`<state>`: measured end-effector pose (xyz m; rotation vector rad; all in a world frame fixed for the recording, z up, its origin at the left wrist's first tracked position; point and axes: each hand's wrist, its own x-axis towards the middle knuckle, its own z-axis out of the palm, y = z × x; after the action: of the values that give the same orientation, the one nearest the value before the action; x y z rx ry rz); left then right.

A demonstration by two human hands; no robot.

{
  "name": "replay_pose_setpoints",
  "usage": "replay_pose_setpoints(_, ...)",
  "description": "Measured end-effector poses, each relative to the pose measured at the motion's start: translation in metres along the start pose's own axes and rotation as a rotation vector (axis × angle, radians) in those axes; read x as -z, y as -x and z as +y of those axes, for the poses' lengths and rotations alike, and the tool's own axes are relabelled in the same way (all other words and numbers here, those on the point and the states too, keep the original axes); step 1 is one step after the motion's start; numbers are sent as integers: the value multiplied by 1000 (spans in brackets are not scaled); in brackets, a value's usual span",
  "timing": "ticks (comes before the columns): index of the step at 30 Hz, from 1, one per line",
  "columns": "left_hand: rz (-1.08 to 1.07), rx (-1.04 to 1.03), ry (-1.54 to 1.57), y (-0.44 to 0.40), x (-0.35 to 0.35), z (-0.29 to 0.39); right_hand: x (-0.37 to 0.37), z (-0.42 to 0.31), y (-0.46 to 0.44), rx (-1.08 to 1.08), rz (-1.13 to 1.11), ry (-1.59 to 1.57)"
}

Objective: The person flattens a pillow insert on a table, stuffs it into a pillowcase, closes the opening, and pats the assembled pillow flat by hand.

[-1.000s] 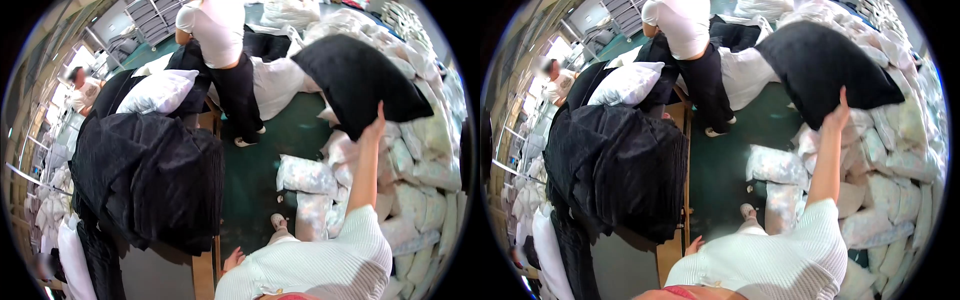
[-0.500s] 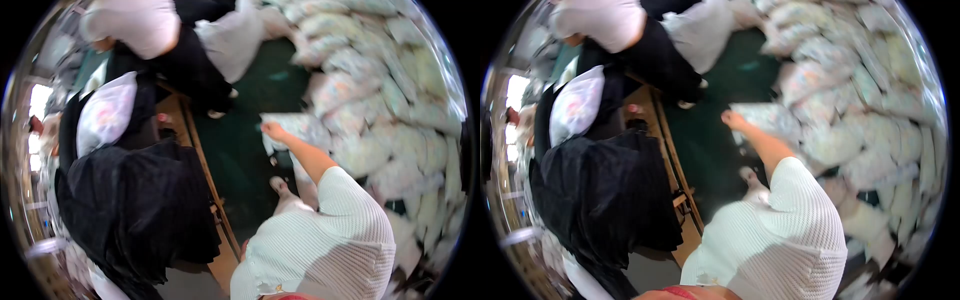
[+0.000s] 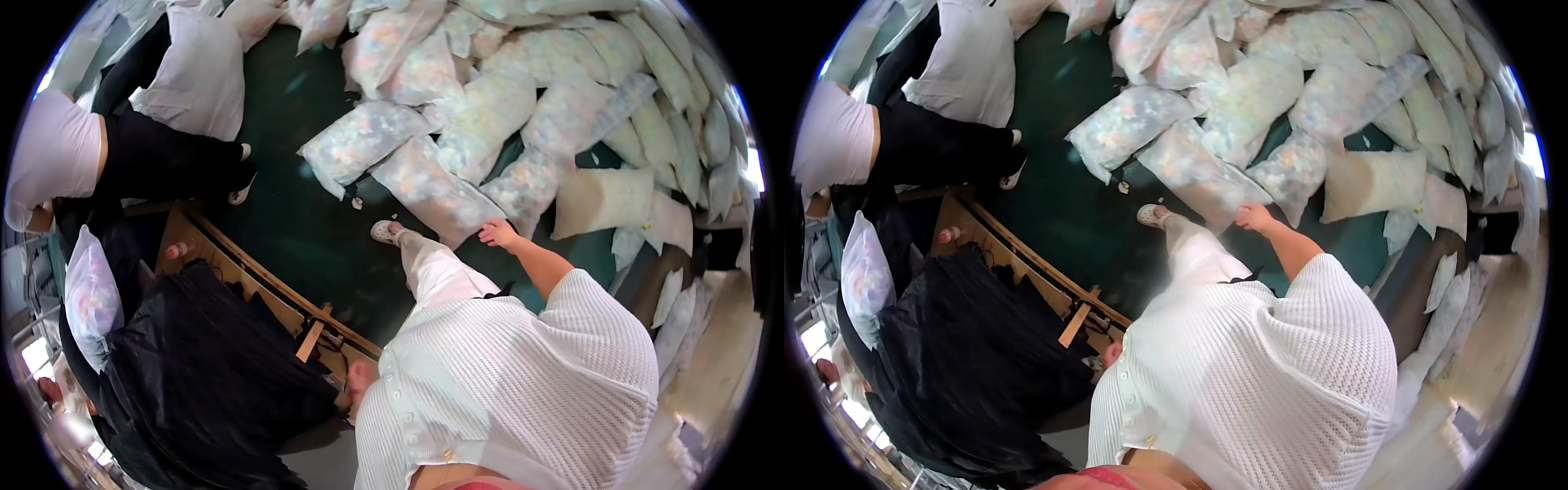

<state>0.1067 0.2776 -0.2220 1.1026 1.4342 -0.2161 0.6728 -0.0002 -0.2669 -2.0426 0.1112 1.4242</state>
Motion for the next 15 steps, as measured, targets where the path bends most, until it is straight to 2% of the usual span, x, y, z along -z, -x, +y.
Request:
replay_pose_setpoints(2,82,-17,28,-1,-6,15,-9,4,33,44,43,-254)
replay_pose_setpoints(5,134,-40,40,9,-27,53,-16,59,77,90,9,39)
replay_pose_setpoints(7,109,-32,12,12,-42,43,-12,97,97,83,53,126)
replay_pose_setpoints(8,110,-35,14,2,-50,15,-9,111,104,46,89,145)
replay_pose_setpoints(10,-101,-137,71,-14,-61,-43,4,131,100,22,110,161)
replay_pose_setpoints(11,-158,-120,8,-9,-68,-54,10,133,99,-25,140,189)
replay_pose_setpoints(14,-228,1,-259,25,-95,-51,31,120,72,-64,174,229)
replay_pose_setpoints(15,-236,30,-301,31,-104,-45,39,113,50,5,185,206)
